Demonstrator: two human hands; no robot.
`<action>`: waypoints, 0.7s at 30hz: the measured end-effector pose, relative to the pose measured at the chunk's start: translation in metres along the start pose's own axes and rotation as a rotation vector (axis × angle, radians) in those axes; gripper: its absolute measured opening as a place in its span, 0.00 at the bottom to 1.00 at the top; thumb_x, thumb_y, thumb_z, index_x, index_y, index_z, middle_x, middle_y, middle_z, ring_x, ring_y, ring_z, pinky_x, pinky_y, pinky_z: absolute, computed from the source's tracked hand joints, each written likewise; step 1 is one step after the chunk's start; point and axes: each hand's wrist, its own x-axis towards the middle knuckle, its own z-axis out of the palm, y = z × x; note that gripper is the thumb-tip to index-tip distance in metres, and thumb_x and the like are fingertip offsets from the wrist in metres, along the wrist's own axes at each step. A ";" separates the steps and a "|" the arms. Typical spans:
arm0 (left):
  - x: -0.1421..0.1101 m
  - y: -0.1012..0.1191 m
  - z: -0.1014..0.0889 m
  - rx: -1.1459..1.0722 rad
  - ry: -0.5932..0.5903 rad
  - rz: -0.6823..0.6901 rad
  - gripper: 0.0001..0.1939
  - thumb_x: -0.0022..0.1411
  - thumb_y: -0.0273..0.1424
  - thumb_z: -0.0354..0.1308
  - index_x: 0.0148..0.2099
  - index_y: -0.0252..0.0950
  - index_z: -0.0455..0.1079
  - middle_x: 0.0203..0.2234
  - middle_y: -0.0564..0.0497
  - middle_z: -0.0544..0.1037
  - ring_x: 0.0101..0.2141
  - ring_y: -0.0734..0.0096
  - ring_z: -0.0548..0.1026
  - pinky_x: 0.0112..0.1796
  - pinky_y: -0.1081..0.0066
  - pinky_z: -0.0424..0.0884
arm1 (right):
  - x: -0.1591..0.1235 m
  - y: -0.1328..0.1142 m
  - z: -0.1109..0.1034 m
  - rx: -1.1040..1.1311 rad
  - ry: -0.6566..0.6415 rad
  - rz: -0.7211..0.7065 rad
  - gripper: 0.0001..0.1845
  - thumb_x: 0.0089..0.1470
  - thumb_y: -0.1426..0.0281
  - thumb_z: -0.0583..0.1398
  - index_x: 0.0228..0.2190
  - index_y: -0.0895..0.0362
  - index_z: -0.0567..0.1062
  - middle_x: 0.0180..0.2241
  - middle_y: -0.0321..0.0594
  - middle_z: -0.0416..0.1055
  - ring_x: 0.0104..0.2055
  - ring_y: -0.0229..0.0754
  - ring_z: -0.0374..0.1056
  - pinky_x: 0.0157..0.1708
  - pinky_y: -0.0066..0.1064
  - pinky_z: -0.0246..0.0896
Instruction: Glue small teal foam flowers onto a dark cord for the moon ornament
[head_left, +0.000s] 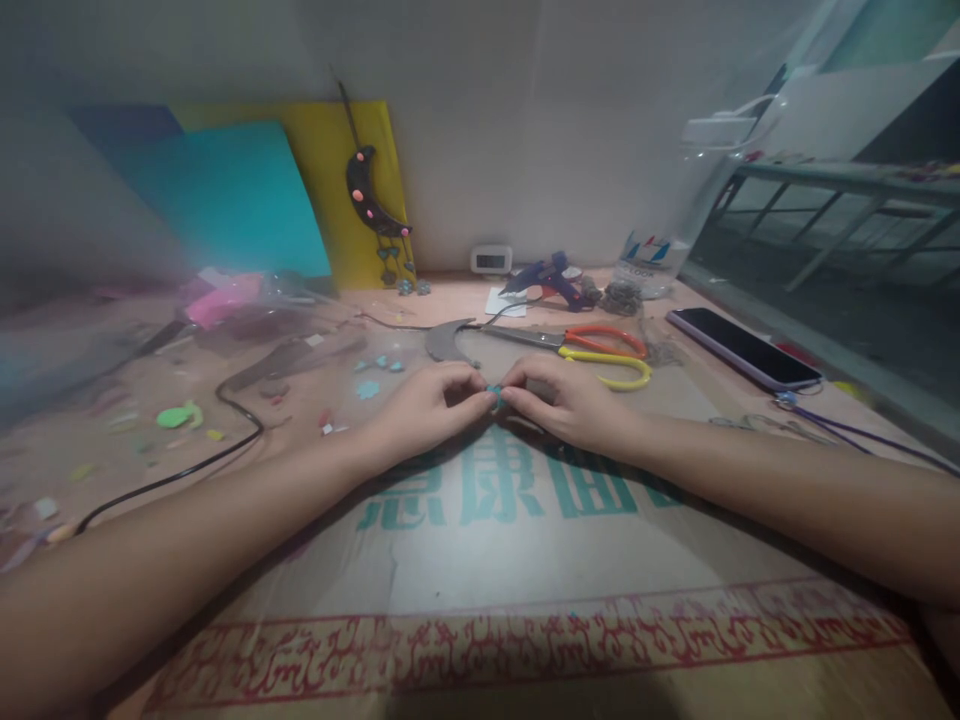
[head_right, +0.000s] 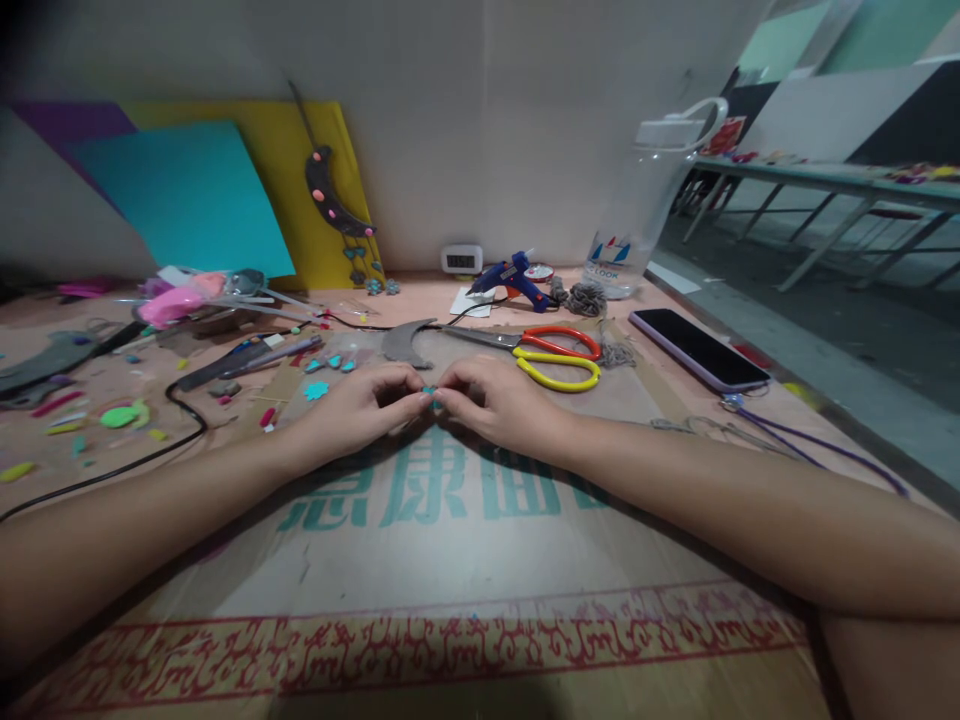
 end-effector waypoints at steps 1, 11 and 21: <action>0.000 0.001 0.000 -0.002 0.003 -0.002 0.13 0.62 0.37 0.55 0.31 0.34 0.72 0.23 0.53 0.73 0.26 0.73 0.69 0.27 0.75 0.62 | 0.000 0.000 0.000 -0.002 -0.009 0.009 0.12 0.61 0.64 0.56 0.32 0.57 0.76 0.30 0.40 0.75 0.32 0.40 0.68 0.34 0.30 0.60; -0.001 0.004 -0.002 -0.005 -0.026 0.000 0.08 0.60 0.32 0.55 0.33 0.34 0.71 0.25 0.53 0.74 0.29 0.72 0.71 0.29 0.74 0.64 | 0.002 0.002 0.001 0.002 -0.064 0.046 0.10 0.59 0.64 0.58 0.31 0.57 0.75 0.29 0.39 0.74 0.31 0.38 0.67 0.32 0.29 0.58; 0.000 0.001 0.000 0.011 0.029 0.022 0.15 0.61 0.42 0.57 0.34 0.34 0.74 0.28 0.51 0.77 0.30 0.70 0.72 0.32 0.72 0.64 | 0.001 0.002 0.001 -0.018 -0.038 -0.026 0.09 0.59 0.67 0.58 0.30 0.57 0.75 0.28 0.39 0.74 0.31 0.39 0.66 0.33 0.29 0.57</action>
